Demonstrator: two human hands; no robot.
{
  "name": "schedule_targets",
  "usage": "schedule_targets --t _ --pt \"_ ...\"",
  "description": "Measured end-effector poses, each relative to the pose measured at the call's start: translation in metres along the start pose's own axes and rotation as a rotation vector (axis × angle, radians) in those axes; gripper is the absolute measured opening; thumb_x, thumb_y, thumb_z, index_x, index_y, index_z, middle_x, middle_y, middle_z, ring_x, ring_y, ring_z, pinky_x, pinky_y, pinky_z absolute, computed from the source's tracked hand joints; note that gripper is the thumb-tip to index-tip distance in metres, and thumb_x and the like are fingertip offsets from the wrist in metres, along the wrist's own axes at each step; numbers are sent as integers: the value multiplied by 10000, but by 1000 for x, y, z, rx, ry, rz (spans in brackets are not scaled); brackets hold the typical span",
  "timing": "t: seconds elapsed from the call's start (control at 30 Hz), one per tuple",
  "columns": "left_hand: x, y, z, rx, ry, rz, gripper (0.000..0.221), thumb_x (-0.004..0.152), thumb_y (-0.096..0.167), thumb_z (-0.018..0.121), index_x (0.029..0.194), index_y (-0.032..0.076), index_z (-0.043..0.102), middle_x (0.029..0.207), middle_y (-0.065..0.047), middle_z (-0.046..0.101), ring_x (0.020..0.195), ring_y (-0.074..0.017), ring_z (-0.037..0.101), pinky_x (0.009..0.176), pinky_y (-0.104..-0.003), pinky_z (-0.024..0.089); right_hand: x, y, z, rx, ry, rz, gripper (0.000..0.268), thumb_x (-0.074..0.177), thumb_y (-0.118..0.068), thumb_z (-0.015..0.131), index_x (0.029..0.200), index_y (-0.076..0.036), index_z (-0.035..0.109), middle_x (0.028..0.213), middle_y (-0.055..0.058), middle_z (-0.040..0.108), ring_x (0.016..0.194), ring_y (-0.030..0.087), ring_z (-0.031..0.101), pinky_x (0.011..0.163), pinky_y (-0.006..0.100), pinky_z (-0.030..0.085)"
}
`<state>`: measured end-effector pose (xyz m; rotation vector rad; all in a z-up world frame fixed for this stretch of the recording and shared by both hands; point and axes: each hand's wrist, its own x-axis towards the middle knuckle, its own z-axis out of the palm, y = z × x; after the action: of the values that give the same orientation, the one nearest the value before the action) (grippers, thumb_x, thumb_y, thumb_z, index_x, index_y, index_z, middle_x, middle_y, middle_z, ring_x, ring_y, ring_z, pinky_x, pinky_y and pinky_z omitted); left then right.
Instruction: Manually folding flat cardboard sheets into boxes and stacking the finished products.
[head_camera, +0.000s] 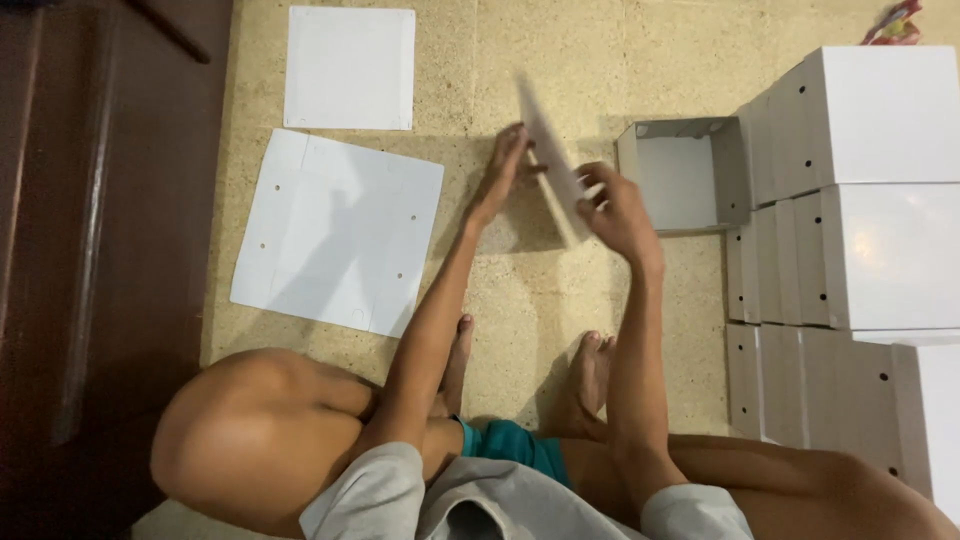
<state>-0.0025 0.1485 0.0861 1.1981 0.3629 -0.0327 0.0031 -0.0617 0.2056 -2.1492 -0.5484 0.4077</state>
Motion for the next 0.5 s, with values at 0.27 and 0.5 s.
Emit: schedule_targets --t 0.27,0.5 --pt "-2 -73 -74 251 276 -40 735 1055 414 453 1577 47 88 1613 -274 89 1451 -448 267 1184 -548 311 -1 32 125 -203 -435 70 484 800 -175 732 1245 -98 557 1100 182 670 1036 411 667 881 563 509" --pt "-19 -107 -87 877 273 47 559 1012 169 520 1506 2 320 1509 -270 363 1419 -414 342 1160 -526 363 -14 112 183 -42 -541 150 287 915 -153 598 1183 -53 614 1045 211 687 1029 428 662 888 565 512"
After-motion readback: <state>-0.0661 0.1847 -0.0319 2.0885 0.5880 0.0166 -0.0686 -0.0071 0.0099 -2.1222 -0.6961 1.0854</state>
